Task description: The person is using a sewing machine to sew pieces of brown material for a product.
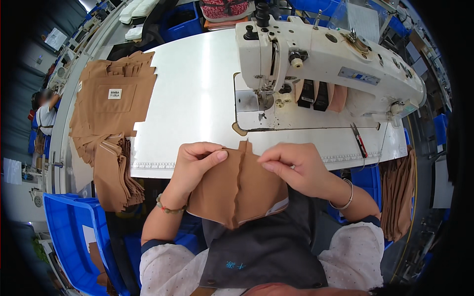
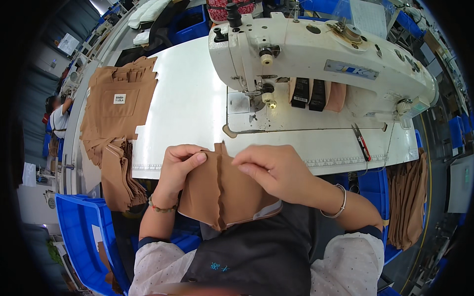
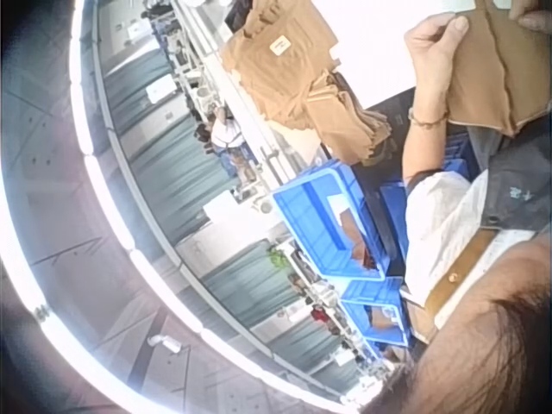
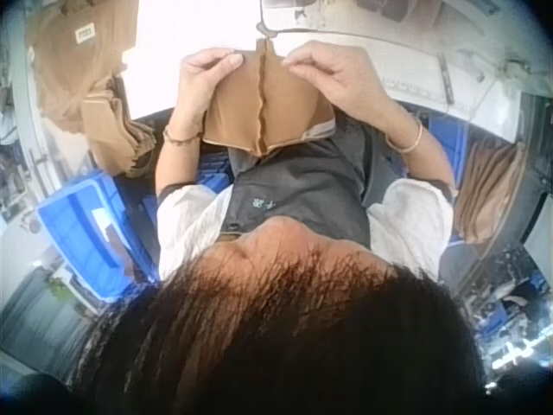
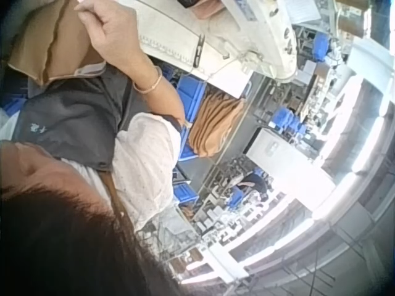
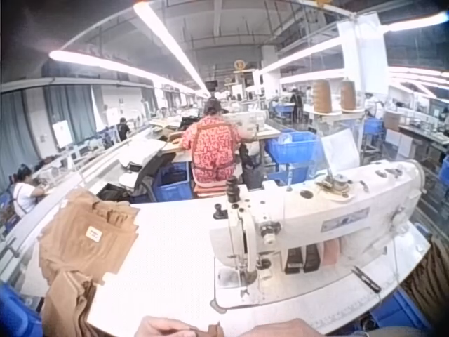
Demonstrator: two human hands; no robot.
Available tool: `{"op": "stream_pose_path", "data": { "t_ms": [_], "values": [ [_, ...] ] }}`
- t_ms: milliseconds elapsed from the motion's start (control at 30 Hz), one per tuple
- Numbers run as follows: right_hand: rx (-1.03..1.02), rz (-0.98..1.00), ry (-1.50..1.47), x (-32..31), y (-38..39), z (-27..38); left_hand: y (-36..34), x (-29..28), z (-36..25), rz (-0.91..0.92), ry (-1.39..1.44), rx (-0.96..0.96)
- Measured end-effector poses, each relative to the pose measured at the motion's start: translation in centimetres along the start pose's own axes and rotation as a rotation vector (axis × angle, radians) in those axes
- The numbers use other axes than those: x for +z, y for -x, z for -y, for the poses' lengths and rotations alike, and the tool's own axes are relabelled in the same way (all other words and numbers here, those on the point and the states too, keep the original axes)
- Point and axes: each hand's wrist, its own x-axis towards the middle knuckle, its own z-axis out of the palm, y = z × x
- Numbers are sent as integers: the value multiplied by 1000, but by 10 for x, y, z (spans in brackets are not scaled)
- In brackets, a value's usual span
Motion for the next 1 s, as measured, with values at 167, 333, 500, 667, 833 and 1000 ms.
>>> {"op": "stream_pose_path", "data": {
  "t_ms": [167, 333, 500, 667, 833, 1000],
  "values": [
    [-924, -116, 638, 19, -23, 0, 7, -38, 5, 95, 190, -30],
    [-1217, -193, 848, 49, -67, 19, 8, -79, -56, -9, -275, 26],
    [-1193, -324, 966, 66, -89, 5, -59, -62, -146, 294, -1081, 107],
    [-989, -112, 1117, 49, -77, -63, -145, -7, -68, 554, -1373, 353],
    [-863, -89, 1067, 18, -55, -110, -165, 24, 6, 315, -871, 299],
    [-861, -178, 1040, 11, -48, -119, -168, 28, 12, 249, -914, 284]
  ]
}}
